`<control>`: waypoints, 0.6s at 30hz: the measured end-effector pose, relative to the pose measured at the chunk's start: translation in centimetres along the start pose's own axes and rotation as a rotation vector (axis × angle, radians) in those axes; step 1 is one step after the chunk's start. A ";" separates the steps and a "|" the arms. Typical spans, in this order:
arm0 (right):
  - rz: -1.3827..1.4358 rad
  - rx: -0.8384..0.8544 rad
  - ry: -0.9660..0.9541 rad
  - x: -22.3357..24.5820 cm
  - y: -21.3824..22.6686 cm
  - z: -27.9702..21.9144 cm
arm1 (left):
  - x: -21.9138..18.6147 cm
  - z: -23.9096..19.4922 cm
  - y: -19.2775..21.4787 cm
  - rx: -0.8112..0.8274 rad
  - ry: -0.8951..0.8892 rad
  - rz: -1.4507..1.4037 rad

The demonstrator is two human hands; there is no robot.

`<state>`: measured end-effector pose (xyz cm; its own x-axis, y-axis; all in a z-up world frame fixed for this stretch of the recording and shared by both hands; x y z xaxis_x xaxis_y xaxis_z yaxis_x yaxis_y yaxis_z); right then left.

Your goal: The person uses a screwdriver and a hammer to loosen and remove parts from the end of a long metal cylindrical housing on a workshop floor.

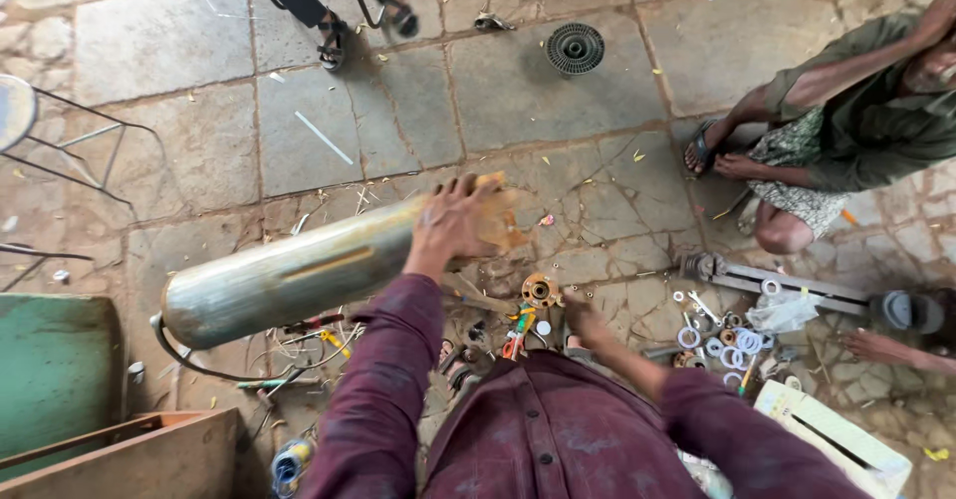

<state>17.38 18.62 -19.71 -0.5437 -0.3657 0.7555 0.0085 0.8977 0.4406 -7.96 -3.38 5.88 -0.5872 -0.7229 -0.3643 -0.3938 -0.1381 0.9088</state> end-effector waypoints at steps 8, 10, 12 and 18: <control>0.664 0.137 -0.084 0.9 -6.4 5.1 | -3.9 -1.1 -1.4 -0.008 -0.026 0.274; 0.618 0.193 -0.076 1.3 -6.8 6.1 | -4.0 -1.3 -1.8 0.008 0.004 0.283; 0.673 0.232 -0.089 0.7 -7.2 5.6 | -4.4 -1.6 -2.5 0.032 0.011 0.300; 0.800 0.372 0.042 1.2 -8.0 7.8 | -4.8 -1.6 -2.3 0.048 0.014 0.394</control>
<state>10.10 12.92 -26.08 -0.4604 0.4044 0.7903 0.0960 0.9077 -0.4085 -3.08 -0.70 5.88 -0.6905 -0.7232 0.0139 -0.1729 0.1837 0.9677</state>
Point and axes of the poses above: each hand's wrist, its own z-axis towards the middle knuckle, its own y-axis out of the back of the hand, x = y × z, the point moved 2 cm from there along z, towards the middle knuckle, and after that the axes turned 2 degrees about y, right-handed, at the moved point
